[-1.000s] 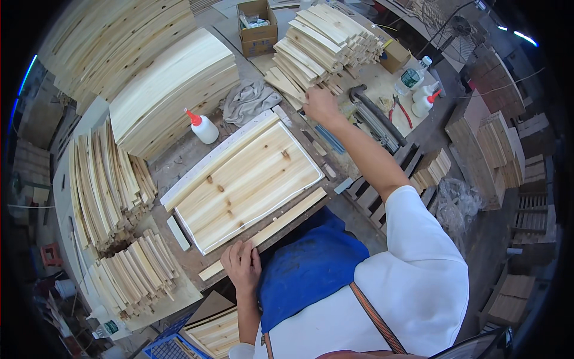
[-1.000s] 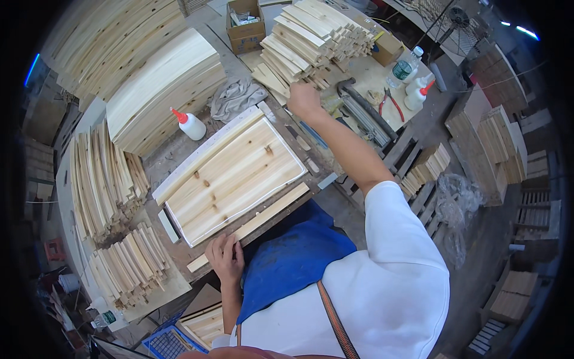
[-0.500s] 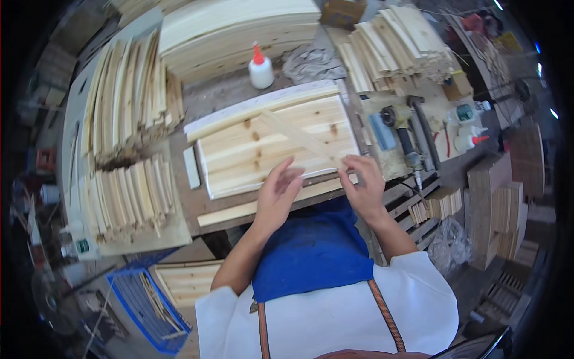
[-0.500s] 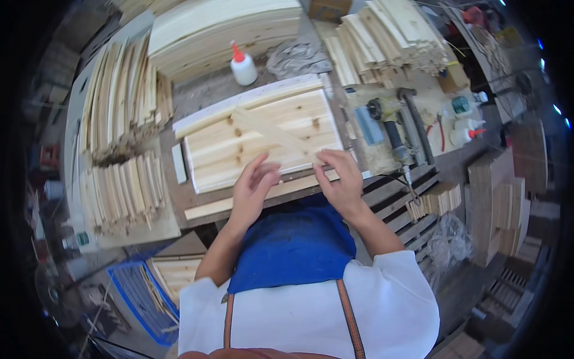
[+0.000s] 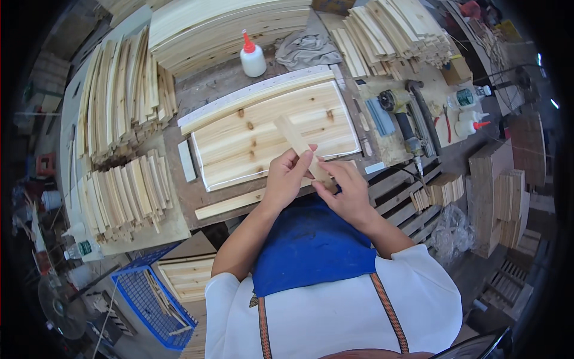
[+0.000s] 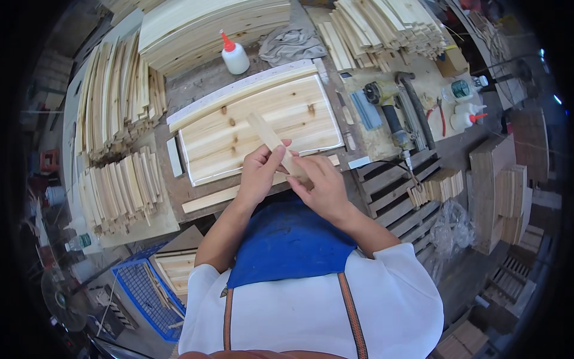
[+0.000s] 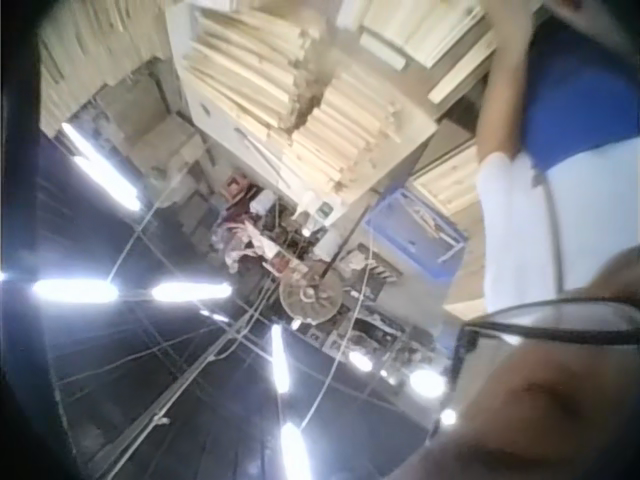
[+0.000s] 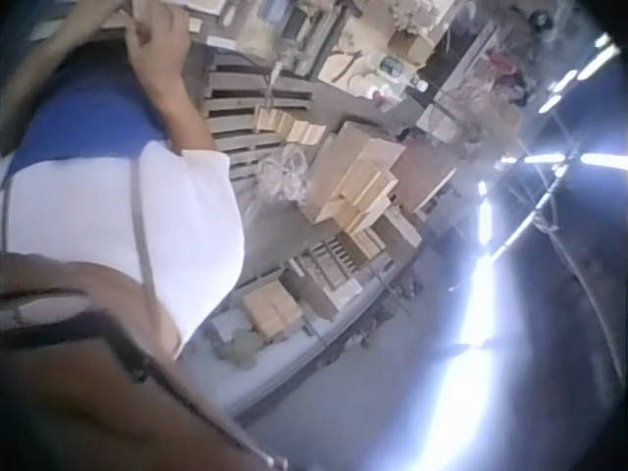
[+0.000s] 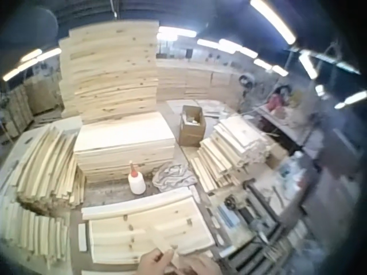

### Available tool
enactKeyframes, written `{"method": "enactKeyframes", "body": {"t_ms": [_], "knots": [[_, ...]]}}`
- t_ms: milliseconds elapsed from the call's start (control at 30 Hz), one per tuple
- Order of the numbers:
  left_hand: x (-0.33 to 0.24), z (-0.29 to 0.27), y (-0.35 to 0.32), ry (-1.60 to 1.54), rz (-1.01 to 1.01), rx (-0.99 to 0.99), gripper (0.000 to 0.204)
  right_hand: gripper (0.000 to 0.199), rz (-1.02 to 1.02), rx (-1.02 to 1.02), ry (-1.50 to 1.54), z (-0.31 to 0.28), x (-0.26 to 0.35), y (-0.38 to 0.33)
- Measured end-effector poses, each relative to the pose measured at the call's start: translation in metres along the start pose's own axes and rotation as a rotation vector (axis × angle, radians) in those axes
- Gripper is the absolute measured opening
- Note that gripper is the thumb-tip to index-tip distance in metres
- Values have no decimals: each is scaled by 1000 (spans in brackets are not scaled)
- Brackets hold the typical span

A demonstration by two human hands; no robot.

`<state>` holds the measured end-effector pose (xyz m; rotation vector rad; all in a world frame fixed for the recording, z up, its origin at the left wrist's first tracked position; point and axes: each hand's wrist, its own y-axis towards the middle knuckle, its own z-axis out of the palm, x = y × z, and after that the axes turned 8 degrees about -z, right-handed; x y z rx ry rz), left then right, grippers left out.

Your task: Assembling wooden panels by applying glue and using a pneumatic nail gun to attach wooden strips.

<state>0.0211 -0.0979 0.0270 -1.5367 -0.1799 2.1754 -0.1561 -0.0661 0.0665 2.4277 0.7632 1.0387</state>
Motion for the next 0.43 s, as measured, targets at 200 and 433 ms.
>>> {"method": "enactKeyframes", "body": {"t_ms": [200,433], "knots": [[16,0,-24,207,236,-209,33,43,183,-23,-68,-2,-49,4],[48,-53,-65,959,582,-82,50,40,287,83,-320,-3,-108,15]]}}
